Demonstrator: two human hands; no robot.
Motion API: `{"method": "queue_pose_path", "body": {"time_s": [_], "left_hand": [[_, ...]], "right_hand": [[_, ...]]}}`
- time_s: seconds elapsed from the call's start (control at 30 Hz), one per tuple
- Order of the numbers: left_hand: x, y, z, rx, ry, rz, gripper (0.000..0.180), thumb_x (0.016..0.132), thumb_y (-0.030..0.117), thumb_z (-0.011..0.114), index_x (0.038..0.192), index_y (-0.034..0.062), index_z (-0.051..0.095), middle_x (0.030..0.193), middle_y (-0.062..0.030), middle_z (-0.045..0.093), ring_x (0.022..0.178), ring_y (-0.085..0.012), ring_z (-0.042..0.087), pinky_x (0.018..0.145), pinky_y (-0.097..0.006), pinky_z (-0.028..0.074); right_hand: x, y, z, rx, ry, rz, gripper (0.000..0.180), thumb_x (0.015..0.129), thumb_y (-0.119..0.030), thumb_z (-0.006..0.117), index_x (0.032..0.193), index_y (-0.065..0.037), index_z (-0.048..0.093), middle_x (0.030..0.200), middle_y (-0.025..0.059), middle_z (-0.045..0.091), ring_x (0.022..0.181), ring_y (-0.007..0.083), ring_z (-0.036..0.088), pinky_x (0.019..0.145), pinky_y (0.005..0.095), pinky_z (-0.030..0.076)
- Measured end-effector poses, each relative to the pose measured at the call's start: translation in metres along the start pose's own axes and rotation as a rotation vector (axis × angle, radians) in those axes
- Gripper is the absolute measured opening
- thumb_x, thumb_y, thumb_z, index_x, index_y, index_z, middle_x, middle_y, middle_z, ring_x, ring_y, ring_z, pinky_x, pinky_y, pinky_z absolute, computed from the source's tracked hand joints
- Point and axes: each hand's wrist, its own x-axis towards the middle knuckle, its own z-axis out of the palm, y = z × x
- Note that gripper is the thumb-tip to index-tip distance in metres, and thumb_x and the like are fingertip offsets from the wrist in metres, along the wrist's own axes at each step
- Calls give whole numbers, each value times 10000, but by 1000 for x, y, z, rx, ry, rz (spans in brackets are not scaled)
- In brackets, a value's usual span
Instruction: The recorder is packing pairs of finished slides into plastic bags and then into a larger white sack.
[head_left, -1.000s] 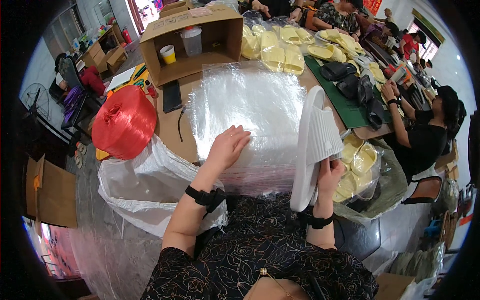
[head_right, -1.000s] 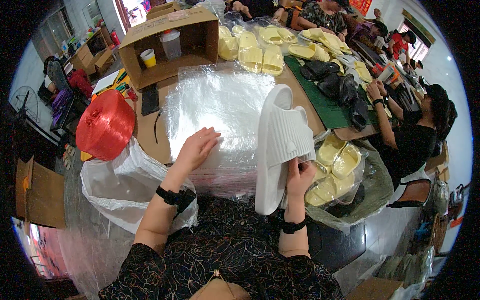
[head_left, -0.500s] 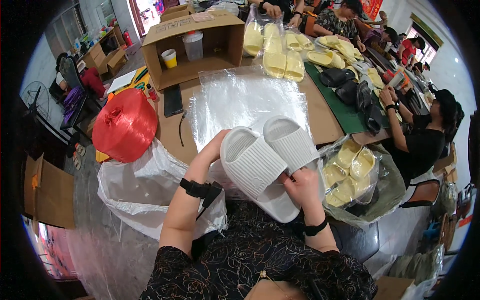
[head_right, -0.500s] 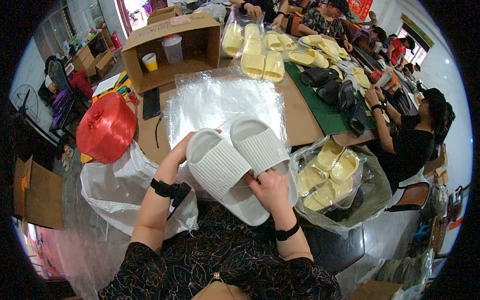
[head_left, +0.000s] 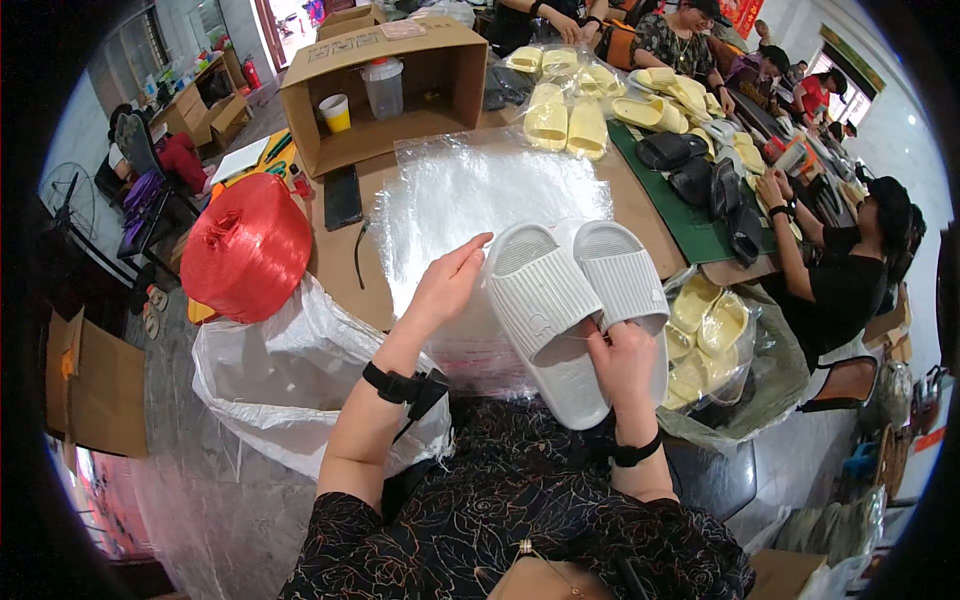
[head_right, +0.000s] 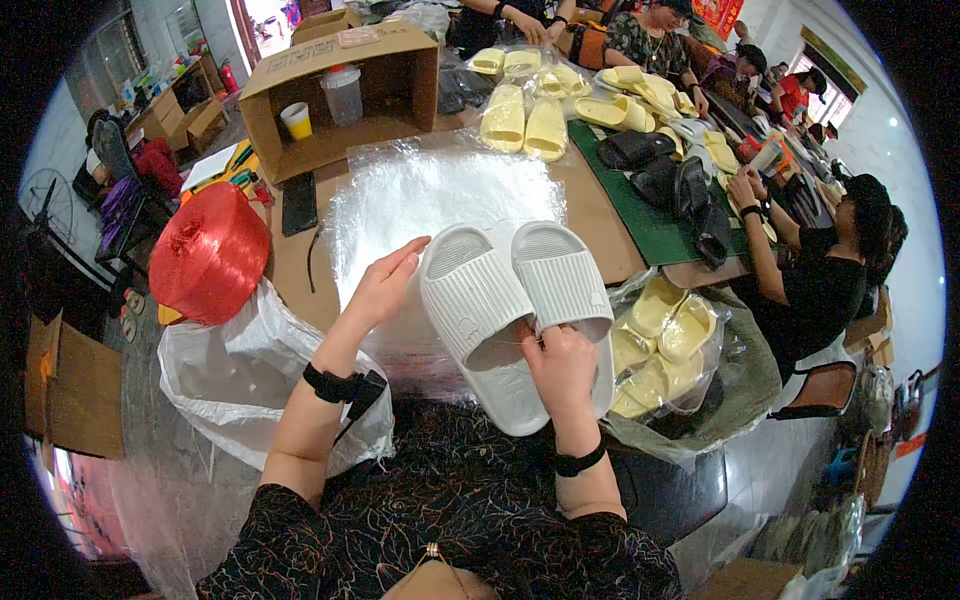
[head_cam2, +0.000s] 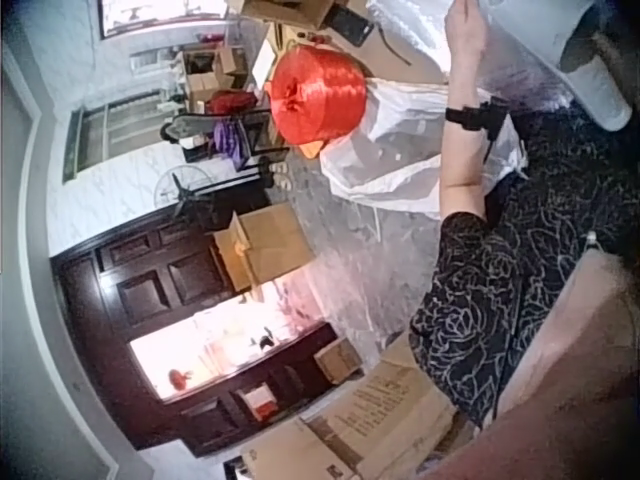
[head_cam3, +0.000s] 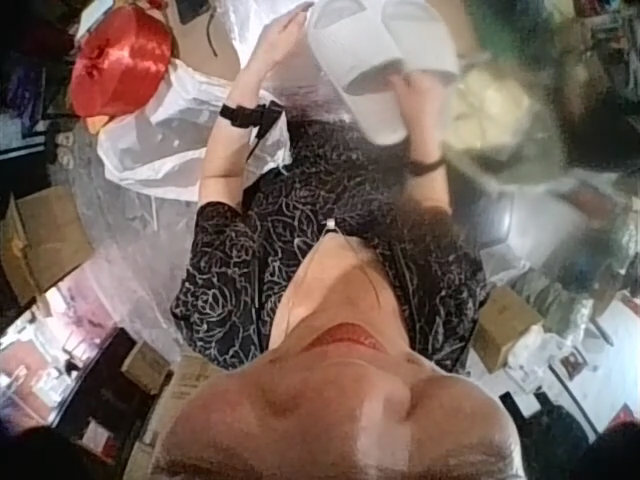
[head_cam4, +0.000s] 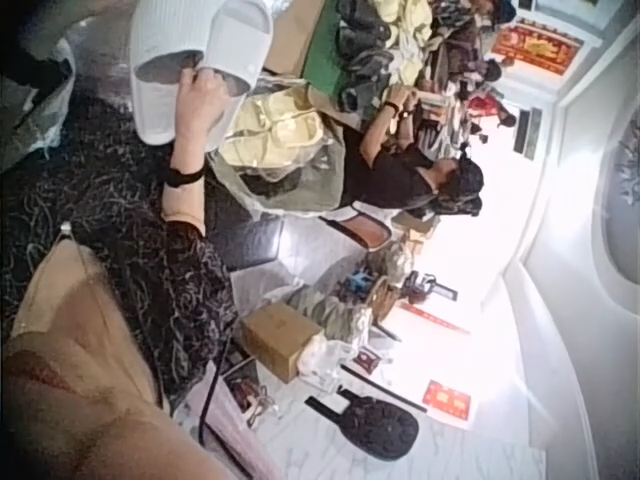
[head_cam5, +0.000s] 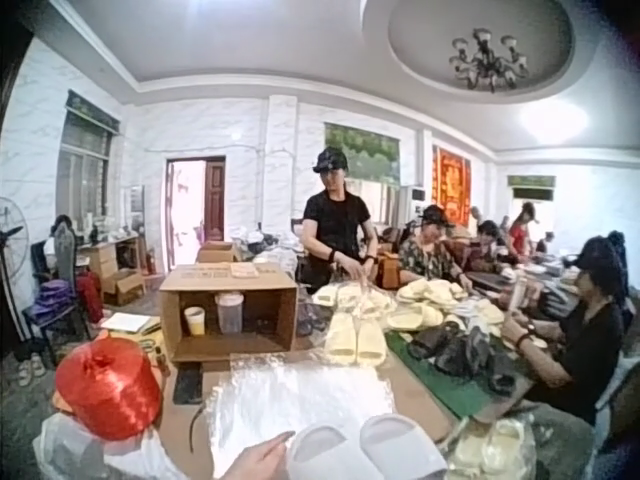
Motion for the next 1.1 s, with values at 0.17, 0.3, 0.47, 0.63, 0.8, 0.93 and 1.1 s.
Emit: {"method": "queue_pose_path", "body": {"time_s": [0.17, 0.3, 0.47, 0.63, 0.8, 0.93, 1.1], "left_hand": [[4, -6, 6, -84, 69, -86, 416, 1024, 284, 401, 1368, 109, 555, 1275, -180, 631, 1197, -313, 591, 1019, -348, 432], [-1, 9, 5, -142, 29, -96, 428, 1056, 233, 413, 1401, -6, 495, 1412, -132, 540, 1283, -195, 510, 1083, -302, 374], [-9, 20, 3, -177, 55, -30, 418, 1053, 232, 421, 1392, 4, 510, 1402, -143, 546, 1303, -197, 491, 1086, -304, 365], [-14, 34, 11, 253, 91, 274, 384, 992, 211, 470, 1326, 59, 581, 1380, -213, 542, 1298, -366, 489, 1115, -412, 344], [-22, 40, 13, 534, -37, 449, 394, 985, 201, 463, 1353, 107, 568, 1537, -154, 382, 1435, -396, 290, 1173, -493, 240], [-27, 49, 15, 532, -98, 471, 391, 993, 175, 445, 1363, 116, 557, 1538, -104, 396, 1453, -380, 266, 1186, -546, 179], [-29, 46, 13, 428, -172, 437, 405, 995, 190, 447, 1385, 126, 537, 1527, -105, 414, 1452, -368, 281, 1192, -538, 164]], "right_hand": [[-4, -2, -5, 10, -23, -62, 263, 818, -251, 715, 741, -11, 638, 660, 182, 613, 625, 382, 610, 584, 478, 476], [-4, -4, -7, 22, -28, -50, 281, 798, -252, 719, 680, -20, 611, 630, 173, 599, 632, 372, 613, 593, 477, 486], [-1, 0, -10, -30, -60, 41, 275, 811, -269, 710, 712, -27, 625, 681, 166, 619, 650, 367, 620, 597, 477, 487], [-5, -9, -8, -18, -135, -43, 284, 833, -285, 698, 726, -33, 625, 696, 161, 621, 662, 362, 627, 601, 480, 489], [-7, -14, 5, 18, -160, -63, 308, 851, -297, 687, 706, -34, 617, 689, 169, 618, 663, 366, 627, 601, 483, 486], [-6, -15, 9, 17, -150, -73, 328, 859, -304, 681, 691, -30, 614, 672, 166, 617, 652, 368, 625, 595, 485, 483], [1, 1, 16, 0, -117, 48, 341, 856, -311, 684, 689, -20, 623, 676, 186, 618, 648, 390, 622, 598, 488, 478]]}}
